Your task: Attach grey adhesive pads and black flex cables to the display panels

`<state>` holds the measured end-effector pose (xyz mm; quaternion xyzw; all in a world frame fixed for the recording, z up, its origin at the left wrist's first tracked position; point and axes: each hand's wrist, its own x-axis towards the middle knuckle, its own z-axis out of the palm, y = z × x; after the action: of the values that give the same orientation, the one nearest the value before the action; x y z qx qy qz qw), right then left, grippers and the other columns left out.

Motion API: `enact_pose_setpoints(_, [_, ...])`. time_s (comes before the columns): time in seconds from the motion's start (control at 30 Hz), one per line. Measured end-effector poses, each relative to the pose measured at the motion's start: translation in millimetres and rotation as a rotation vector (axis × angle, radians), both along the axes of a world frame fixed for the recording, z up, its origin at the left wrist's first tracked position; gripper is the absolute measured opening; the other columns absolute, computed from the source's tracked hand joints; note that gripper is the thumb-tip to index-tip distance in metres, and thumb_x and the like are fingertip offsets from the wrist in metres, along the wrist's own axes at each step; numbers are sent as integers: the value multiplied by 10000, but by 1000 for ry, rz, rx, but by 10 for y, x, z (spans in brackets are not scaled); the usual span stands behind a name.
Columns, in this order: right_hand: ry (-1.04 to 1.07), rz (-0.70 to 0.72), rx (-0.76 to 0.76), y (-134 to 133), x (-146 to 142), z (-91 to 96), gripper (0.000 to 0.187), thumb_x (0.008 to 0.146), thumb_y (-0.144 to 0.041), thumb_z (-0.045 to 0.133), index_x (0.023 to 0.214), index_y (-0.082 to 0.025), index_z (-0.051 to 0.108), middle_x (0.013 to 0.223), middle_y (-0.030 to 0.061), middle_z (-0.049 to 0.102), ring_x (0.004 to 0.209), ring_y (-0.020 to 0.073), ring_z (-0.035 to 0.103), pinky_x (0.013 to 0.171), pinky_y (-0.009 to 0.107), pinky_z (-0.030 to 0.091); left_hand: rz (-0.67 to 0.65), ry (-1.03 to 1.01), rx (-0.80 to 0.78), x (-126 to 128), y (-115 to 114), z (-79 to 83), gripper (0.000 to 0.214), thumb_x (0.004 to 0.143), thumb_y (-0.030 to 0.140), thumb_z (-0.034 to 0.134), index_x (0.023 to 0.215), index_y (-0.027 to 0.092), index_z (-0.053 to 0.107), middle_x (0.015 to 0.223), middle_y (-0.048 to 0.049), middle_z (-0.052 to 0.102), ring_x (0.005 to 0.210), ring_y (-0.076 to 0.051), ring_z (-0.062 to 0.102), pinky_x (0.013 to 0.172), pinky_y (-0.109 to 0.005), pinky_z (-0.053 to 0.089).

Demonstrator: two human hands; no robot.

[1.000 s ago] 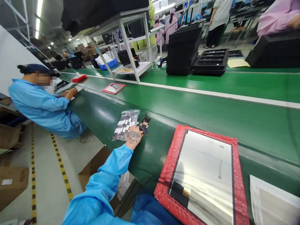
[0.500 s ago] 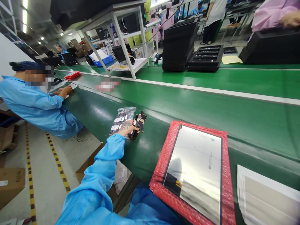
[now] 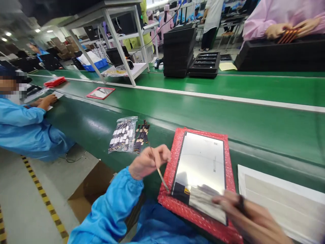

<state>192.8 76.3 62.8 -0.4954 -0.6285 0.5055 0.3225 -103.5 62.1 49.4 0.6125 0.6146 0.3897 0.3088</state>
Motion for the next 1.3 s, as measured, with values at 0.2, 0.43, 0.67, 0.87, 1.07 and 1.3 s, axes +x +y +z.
enact_pose_setpoints(0.2, [301, 602, -663, 10, -587, 412, 396, 591, -556, 828, 620, -216, 626, 597, -37, 579, 555, 124, 468, 537, 247, 402, -545, 35, -21, 813, 118, 74, 433, 928, 303, 639, 508, 203, 665, 931, -78, 716, 923, -183, 704, 808, -332, 588])
enact_pose_setpoints(0.43, [217, 302, -489, 109, -416, 116, 435, 741, -574, 739, 546, -191, 670, 492, -54, 469, 483, 96, 363, 452, 230, 248, -128, -180, -2, 635, -183, -23, 380, 1008, 416, 466, 910, 162, 731, 810, -67, 694, 769, -183, 667, 677, -298, 553])
enact_pose_setpoints(0.67, [-123, 274, -261, 348, -359, -52, 301, 810, -400, 616, 601, -196, 686, 515, -42, 565, 485, 116, 435, 482, 245, 308, -108, 322, 392, 713, -712, -468, 310, 956, 240, 518, 1226, 204, 666, 1028, -80, 661, 962, -205, 578, 868, -354, 500])
enact_pose_setpoints(0.87, [-434, 284, 147, 340, -386, -137, 236, 858, -312, 511, 649, -234, 589, 693, 15, 621, 622, 180, 577, 569, 289, 422, -64, 376, 462, 779, -701, -518, 266, 960, 219, 519, 1174, 203, 676, 991, -69, 647, 955, -207, 557, 906, -370, 463])
enact_pose_setpoints(1.07, [-598, 261, 206, 310, -346, -187, 174, 871, -299, 503, 860, -211, 652, 824, 64, 679, 713, 245, 652, 607, 332, 468, -89, 369, 492, 731, -677, -476, 177, 947, 220, 563, 1043, 197, 709, 928, -56, 677, 909, -188, 594, 877, -354, 489])
enact_pose_setpoints(1.3, [-218, 466, -218, 372, -503, -8, 167, 795, -226, 661, 630, -211, 667, 804, 27, 677, 779, 199, 643, 694, 283, 491, -91, 338, 500, 712, -730, -530, 177, 936, 198, 567, 988, 210, 735, 928, -57, 697, 894, -178, 611, 837, -330, 514])
